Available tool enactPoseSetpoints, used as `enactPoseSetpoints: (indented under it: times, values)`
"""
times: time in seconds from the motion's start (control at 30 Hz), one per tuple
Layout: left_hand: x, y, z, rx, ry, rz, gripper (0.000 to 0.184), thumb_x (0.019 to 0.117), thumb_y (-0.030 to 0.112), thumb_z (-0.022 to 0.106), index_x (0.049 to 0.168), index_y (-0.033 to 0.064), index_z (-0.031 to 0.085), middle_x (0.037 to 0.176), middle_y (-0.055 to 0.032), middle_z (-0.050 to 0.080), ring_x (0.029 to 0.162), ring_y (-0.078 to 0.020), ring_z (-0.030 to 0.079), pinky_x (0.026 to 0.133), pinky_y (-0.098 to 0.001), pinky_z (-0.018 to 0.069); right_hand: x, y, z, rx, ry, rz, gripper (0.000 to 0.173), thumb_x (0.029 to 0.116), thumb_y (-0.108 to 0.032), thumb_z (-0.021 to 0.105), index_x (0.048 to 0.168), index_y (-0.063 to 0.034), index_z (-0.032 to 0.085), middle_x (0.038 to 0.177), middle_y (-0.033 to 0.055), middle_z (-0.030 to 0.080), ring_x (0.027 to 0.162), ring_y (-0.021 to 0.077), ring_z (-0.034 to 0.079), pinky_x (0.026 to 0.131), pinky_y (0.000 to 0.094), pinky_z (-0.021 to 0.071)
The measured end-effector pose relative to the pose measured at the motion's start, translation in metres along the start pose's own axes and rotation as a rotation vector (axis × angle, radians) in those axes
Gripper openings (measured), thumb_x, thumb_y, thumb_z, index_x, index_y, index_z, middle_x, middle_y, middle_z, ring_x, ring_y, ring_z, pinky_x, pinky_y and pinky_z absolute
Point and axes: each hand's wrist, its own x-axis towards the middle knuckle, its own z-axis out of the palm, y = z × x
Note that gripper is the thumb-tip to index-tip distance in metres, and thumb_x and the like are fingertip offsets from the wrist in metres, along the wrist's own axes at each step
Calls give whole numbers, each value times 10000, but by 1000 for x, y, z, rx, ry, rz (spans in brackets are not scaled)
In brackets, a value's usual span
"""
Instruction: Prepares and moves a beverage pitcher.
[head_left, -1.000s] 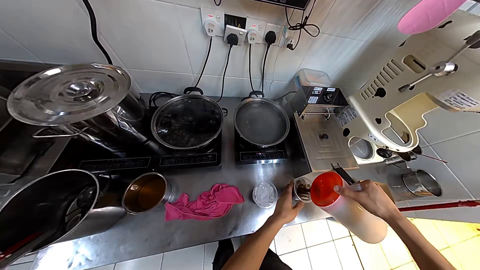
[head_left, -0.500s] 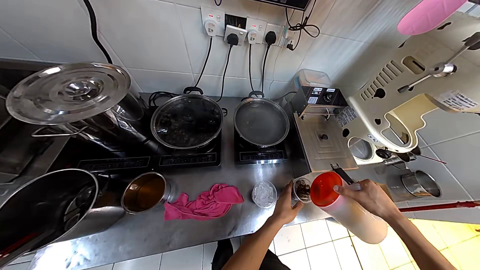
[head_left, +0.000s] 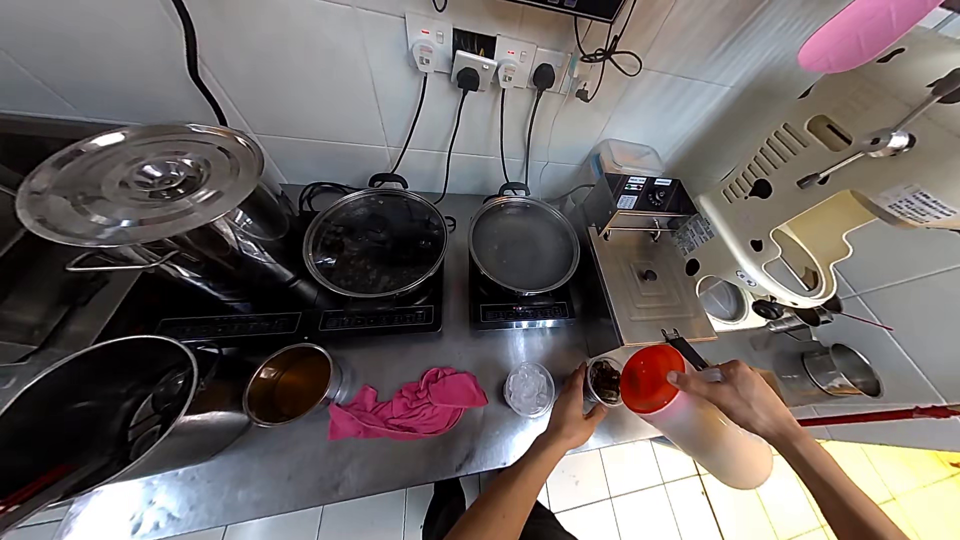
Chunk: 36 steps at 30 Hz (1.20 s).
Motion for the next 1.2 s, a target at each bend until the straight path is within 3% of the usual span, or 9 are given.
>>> enactPoseSetpoints:
  times: [1.2]
  values:
    - [0, 0, -2, 19, -25, -4, 893, 941, 388, 678, 1605, -11, 232, 1614, -202, 366, 1499, -244, 369, 1241, -380, 305, 2, -2, -1, -21, 1, -17, 745, 636, -893, 670, 627, -149, 635, 609, 49, 595, 614, 229, 610, 596, 518, 482]
